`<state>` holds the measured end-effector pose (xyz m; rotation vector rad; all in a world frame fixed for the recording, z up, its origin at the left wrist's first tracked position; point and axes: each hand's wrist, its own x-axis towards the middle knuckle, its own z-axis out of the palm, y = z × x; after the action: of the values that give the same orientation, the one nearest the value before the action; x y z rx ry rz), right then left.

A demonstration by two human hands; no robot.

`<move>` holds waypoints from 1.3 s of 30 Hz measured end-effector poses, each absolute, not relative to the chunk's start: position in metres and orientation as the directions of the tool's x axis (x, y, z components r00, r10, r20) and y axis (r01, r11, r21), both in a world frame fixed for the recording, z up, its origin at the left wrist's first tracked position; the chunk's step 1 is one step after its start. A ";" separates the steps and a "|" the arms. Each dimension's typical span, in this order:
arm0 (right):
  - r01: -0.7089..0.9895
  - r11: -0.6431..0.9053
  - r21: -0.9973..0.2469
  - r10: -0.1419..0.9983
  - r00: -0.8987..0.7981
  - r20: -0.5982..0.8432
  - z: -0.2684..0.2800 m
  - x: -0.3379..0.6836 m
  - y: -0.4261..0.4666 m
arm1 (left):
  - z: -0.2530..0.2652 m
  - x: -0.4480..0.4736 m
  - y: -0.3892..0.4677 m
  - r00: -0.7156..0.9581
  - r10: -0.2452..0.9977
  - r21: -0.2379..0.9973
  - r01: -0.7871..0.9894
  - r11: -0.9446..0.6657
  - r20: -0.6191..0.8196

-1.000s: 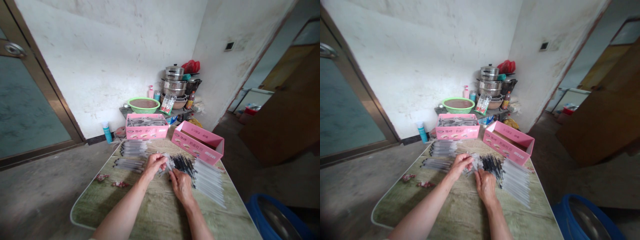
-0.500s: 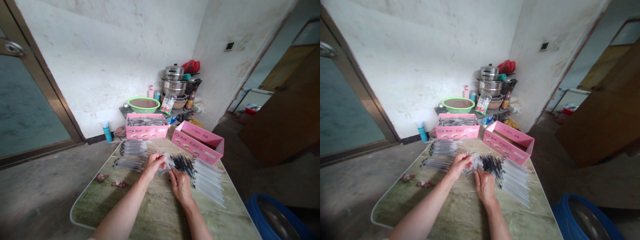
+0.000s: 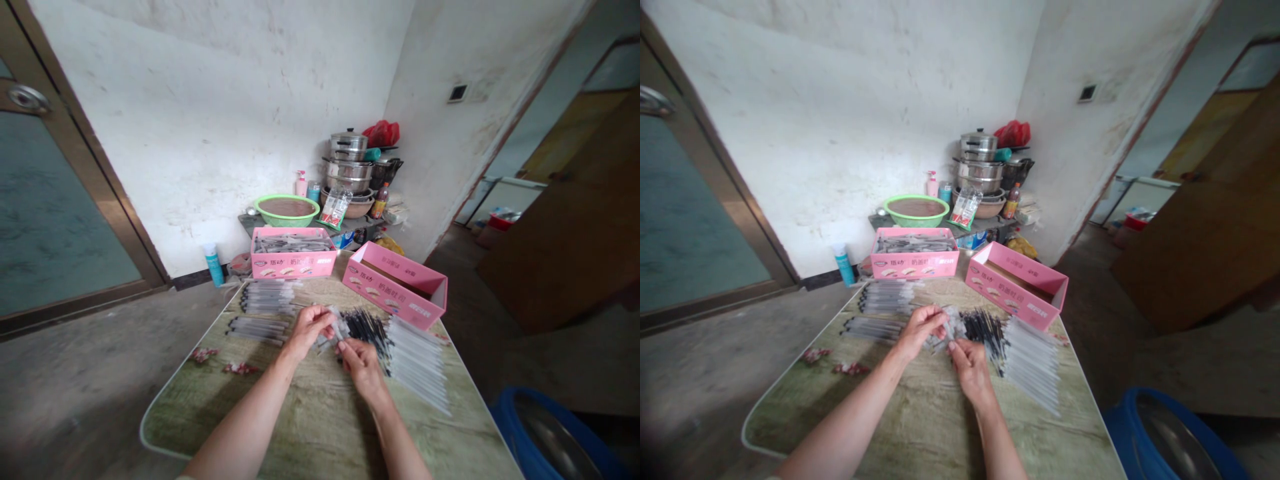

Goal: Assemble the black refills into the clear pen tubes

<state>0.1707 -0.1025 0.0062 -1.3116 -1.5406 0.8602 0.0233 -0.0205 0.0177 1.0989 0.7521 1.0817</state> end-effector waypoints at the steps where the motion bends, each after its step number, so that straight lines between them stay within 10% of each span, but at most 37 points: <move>1: 0.488 0.238 -0.840 0.962 0.003 0.274 0.006 0.169 -0.103 | 0.015 0.024 -0.020 0.300 0.954 0.951 -0.298 0.085 0.009; 6: 0.759 0.249 -0.602 0.886 0.072 0.458 0.008 0.162 -0.103 | 0.011 0.024 -0.017 0.208 0.978 0.949 -0.307 0.075 -0.010; 11: 0.191 0.077 -0.979 0.996 -0.058 0.067 0.011 0.166 -0.101 | 0.021 0.019 -0.019 0.335 0.941 0.948 -0.313 0.062 0.049; 15: -0.020 -0.014 -1.000 0.991 -0.137 -0.011 0.010 0.170 -0.101 | 0.022 0.021 -0.021 0.395 0.915 0.952 -0.301 0.051 0.076; 18: 0.232 0.157 -0.960 0.988 -0.042 0.152 0.008 0.169 -0.102 | 0.017 0.025 -0.021 0.340 0.940 0.950 -0.304 0.074 0.036; 22: 0.753 0.270 -0.600 0.898 0.026 0.438 0.006 0.164 -0.102 | 0.013 0.027 -0.020 0.244 0.970 0.952 -0.294 0.088 -0.014; 25: 0.813 0.233 -0.533 0.879 0.058 0.474 0.007 0.161 -0.102 | 0.013 0.026 -0.019 0.228 0.974 0.955 -0.288 0.068 -0.001; 30: 0.214 0.063 -0.975 0.998 -0.035 0.057 0.009 0.165 -0.101 | 0.020 0.020 -0.020 0.361 0.931 0.950 -0.303 0.069 0.047; 34: -0.041 -0.056 -0.998 0.984 -0.174 -0.048 0.008 0.170 -0.102 | 0.020 0.023 -0.023 0.422 0.903 0.950 -0.307 0.055 0.085; 39: 0.492 0.245 -0.836 0.961 -0.008 0.277 0.006 0.168 -0.105 | 0.014 0.025 -0.018 0.265 0.964 0.950 -0.301 0.084 -0.001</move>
<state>0.1677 -0.1046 0.0064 -1.3748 -1.6346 0.6682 0.0248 -0.0176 0.0137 1.0610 0.8104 1.1179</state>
